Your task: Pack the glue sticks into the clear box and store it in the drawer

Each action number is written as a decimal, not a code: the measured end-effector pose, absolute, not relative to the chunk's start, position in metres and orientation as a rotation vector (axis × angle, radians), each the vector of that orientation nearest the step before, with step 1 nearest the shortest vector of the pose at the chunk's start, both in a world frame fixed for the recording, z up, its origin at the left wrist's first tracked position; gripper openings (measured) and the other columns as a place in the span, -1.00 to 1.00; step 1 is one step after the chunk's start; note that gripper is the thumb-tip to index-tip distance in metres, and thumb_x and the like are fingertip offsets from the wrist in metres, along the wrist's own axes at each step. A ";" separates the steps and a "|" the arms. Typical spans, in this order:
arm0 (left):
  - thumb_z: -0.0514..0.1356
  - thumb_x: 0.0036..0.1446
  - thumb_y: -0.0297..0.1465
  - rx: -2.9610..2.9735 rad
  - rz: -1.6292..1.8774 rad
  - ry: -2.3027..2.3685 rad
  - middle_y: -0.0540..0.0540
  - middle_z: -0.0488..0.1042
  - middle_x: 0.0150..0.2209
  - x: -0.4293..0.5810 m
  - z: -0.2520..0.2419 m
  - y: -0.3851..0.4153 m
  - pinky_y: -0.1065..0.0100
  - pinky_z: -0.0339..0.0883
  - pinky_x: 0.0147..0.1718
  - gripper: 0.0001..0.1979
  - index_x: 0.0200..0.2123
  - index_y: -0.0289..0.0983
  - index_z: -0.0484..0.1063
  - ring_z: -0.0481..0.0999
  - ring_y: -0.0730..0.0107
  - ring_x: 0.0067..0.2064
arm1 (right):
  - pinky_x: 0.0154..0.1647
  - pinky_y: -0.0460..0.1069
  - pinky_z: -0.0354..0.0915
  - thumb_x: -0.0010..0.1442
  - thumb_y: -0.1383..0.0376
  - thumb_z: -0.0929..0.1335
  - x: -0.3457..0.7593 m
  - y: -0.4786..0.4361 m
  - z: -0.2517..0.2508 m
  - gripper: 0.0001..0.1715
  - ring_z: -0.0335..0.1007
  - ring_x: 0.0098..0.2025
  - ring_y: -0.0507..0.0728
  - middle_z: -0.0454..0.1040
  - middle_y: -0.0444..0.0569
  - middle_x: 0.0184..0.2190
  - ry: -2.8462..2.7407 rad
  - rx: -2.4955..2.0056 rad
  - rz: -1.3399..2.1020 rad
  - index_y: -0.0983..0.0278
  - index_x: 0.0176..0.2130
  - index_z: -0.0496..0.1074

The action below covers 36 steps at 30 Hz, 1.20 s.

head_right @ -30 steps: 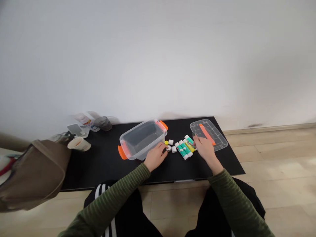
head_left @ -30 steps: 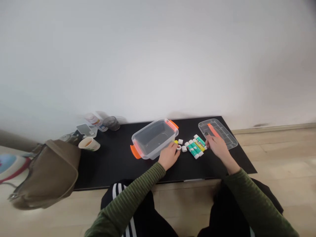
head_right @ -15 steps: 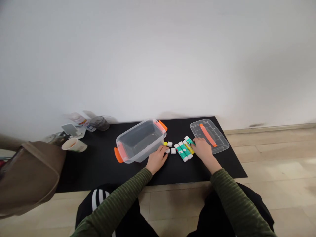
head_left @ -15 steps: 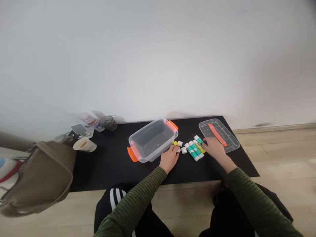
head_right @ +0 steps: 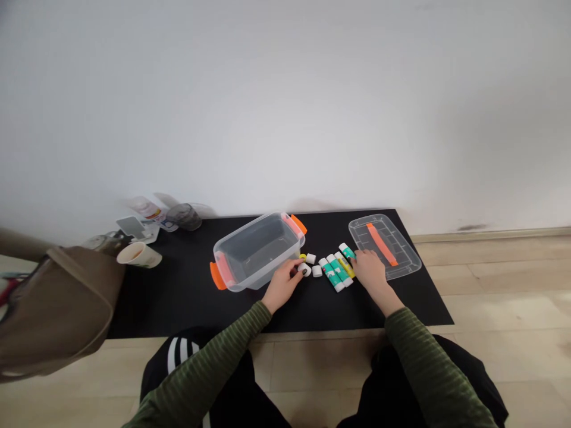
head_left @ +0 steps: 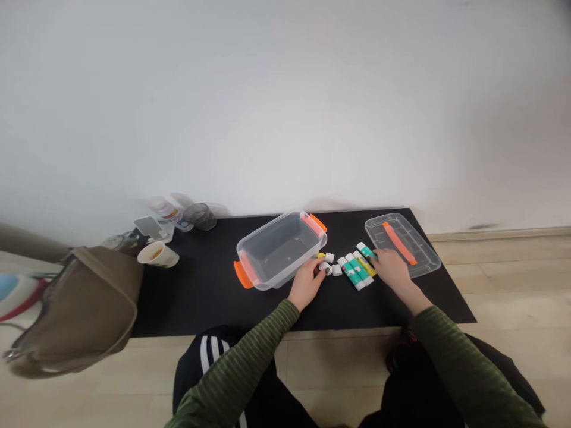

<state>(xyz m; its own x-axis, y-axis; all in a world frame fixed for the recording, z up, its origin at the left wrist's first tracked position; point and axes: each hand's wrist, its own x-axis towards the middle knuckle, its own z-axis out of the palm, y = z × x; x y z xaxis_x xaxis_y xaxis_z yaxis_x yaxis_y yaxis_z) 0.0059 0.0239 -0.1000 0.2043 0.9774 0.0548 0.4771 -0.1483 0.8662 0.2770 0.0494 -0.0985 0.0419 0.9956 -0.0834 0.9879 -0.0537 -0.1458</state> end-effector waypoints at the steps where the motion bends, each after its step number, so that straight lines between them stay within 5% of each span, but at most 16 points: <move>1: 0.18 0.19 -0.35 1.633 0.897 1.333 -0.16 0.51 -0.07 0.006 -0.100 0.024 0.23 0.37 -0.11 -0.67 0.03 -0.23 0.46 0.46 0.32 -0.22 | -0.05 0.06 0.25 0.32 0.23 0.24 0.278 0.049 -0.097 -0.66 0.41 0.00 0.28 0.54 0.19 -0.14 -2.100 -2.221 0.247 0.34 -0.11 0.52; 6: 0.21 0.19 -0.29 0.957 1.002 1.059 -0.18 0.54 -0.14 0.010 -0.098 0.020 0.39 0.38 -0.32 -0.67 0.00 -0.29 0.48 0.51 0.35 -0.21 | -0.09 0.07 0.33 0.29 0.18 0.26 0.283 0.041 -0.083 -0.62 0.49 -0.08 0.25 0.58 0.12 -0.12 -1.803 -2.063 0.488 0.29 -0.03 0.51; 12: 0.24 0.20 -0.37 0.395 1.026 0.863 -0.19 0.57 -0.15 0.013 -0.096 0.019 0.37 0.44 -0.13 -0.85 -0.22 -0.34 0.51 0.60 0.34 -0.15 | -0.17 0.02 0.41 0.21 0.05 0.33 0.256 0.010 -0.067 -0.54 0.53 -0.17 0.17 0.60 0.03 -0.13 -1.553 -1.570 1.095 0.26 -0.03 0.52; 19: 0.24 0.21 -0.37 0.358 1.027 0.770 -0.18 0.59 -0.15 0.013 -0.091 0.016 0.21 0.36 0.11 -0.85 -0.21 -0.34 0.49 0.60 0.34 -0.13 | -0.36 0.01 0.46 0.20 0.03 0.35 0.228 -0.013 -0.068 -0.53 0.50 -0.30 0.15 0.59 0.00 -0.24 -1.572 -1.433 1.325 0.21 0.02 0.50; 25: 0.33 0.13 -0.33 0.400 1.012 0.742 -0.10 0.58 -0.26 0.012 -0.089 0.014 0.17 0.38 0.07 -0.81 -0.27 -0.30 0.43 0.59 0.39 -0.22 | -0.50 -0.03 0.46 0.20 0.08 0.34 0.226 -0.016 -0.067 -0.55 0.49 -0.29 0.15 0.55 0.01 -0.22 -1.628 -1.469 1.269 0.19 0.03 0.48; 32: 0.40 0.02 -0.32 0.497 1.045 0.760 -0.06 0.56 -0.26 0.011 -0.087 0.015 0.26 0.44 -0.05 -0.71 -0.27 -0.30 0.40 0.57 0.44 -0.24 | -0.17 0.02 0.42 0.17 0.15 0.37 0.226 -0.015 -0.066 -0.64 0.47 -0.18 0.13 0.54 -0.04 -0.08 -1.851 -1.464 0.893 0.17 -0.04 0.51; 36: 0.43 -0.03 -0.32 0.531 1.056 0.786 -0.05 0.55 -0.27 0.012 -0.086 0.014 0.27 0.44 -0.06 -0.67 -0.25 -0.32 0.43 0.55 0.45 -0.24 | -0.14 0.03 0.39 0.16 0.17 0.37 0.224 -0.017 -0.065 -0.66 0.48 -0.20 0.13 0.56 -0.06 -0.09 -1.869 -1.511 0.850 0.16 -0.05 0.51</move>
<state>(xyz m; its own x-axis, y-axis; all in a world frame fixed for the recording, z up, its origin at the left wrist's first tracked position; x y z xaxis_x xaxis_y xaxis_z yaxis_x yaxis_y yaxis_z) 0.0120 0.0140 -0.0863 0.2695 0.9114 -0.3111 -0.5599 0.4111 0.7194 0.2240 -0.0169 -0.0646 -0.1865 0.9813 0.0479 0.6091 0.1537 -0.7781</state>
